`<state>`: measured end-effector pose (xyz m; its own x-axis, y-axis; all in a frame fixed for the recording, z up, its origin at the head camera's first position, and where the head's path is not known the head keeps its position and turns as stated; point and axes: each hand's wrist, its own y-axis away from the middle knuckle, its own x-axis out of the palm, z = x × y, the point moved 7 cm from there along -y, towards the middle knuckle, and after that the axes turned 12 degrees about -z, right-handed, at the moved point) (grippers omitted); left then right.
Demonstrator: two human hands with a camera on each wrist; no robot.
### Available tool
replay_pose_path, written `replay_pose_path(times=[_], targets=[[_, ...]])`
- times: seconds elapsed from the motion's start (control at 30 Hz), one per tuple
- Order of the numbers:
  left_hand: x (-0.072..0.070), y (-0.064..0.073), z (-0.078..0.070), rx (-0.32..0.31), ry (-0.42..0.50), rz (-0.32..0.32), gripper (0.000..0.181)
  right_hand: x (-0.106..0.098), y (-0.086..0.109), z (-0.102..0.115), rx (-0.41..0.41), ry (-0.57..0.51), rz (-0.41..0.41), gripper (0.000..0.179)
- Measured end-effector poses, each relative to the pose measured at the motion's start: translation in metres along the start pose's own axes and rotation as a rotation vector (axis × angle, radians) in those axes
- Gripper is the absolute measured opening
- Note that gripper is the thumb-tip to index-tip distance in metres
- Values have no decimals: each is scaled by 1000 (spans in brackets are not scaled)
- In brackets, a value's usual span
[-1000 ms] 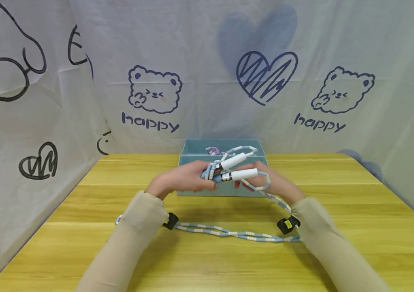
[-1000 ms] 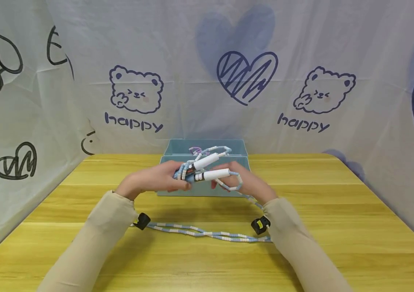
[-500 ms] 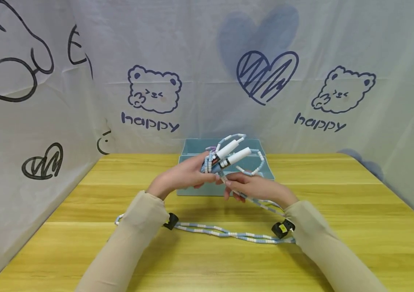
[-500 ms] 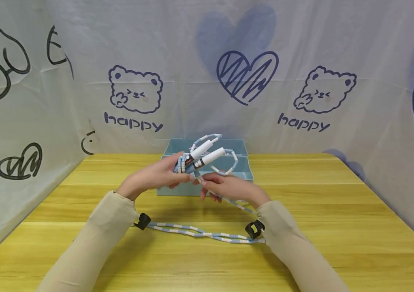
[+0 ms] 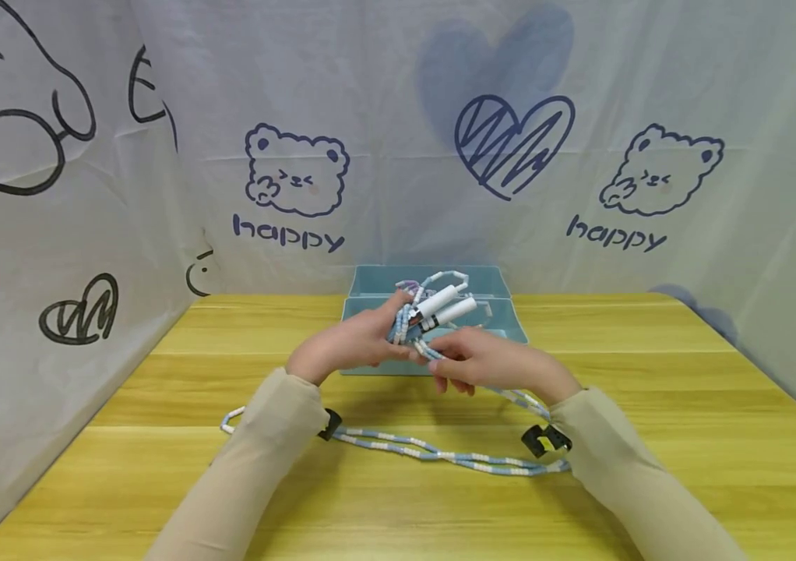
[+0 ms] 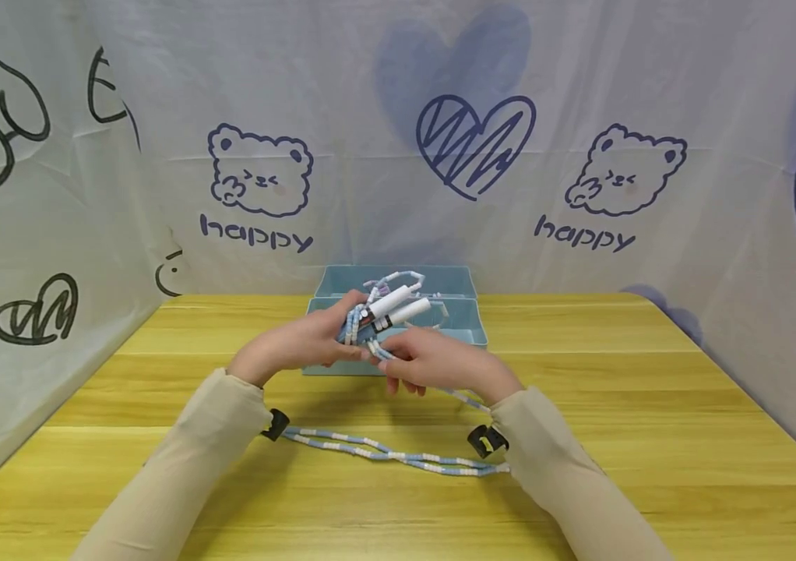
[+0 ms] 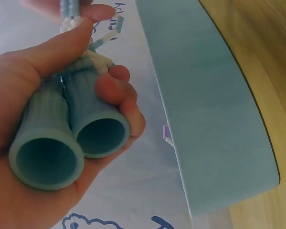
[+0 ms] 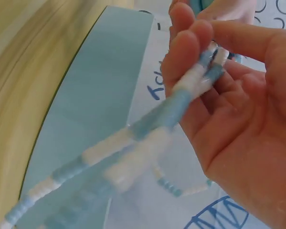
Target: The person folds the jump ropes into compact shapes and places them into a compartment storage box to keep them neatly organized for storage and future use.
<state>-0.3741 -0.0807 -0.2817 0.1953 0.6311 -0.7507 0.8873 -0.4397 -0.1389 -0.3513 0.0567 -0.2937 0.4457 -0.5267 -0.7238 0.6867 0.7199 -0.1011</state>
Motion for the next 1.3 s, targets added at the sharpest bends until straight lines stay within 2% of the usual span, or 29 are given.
replay_pose_path(times=[0.1, 0.2, 0.4, 0.53, 0.7, 1.0, 1.3], targets=[[0, -1, -3, 53, -86, -22, 85, -2, 2, 7, 23, 26, -25, 16], [1, -2, -6, 107, -129, -38, 82, -3, 3, 10, 34, 23, -55, 16], [3, -4, -8, 152, -180, -60, 59, -8, 3, 14, 29, 20, -120, 21], [6, -5, -8, 184, -214, -78, 42, -10, 3, 18, 23, -5, -132, 16], [9, -5, -9, 195, -242, -80, 38, -13, 3, 20, 1, -5, -163, 6], [11, -5, -7, 176, -258, -65, 36, -16, 3, 17, 29, -23, -183, 12], [5, -5, -8, 194, -261, -105, 27, -20, 2, 11, 46, -44, -210, 13]])
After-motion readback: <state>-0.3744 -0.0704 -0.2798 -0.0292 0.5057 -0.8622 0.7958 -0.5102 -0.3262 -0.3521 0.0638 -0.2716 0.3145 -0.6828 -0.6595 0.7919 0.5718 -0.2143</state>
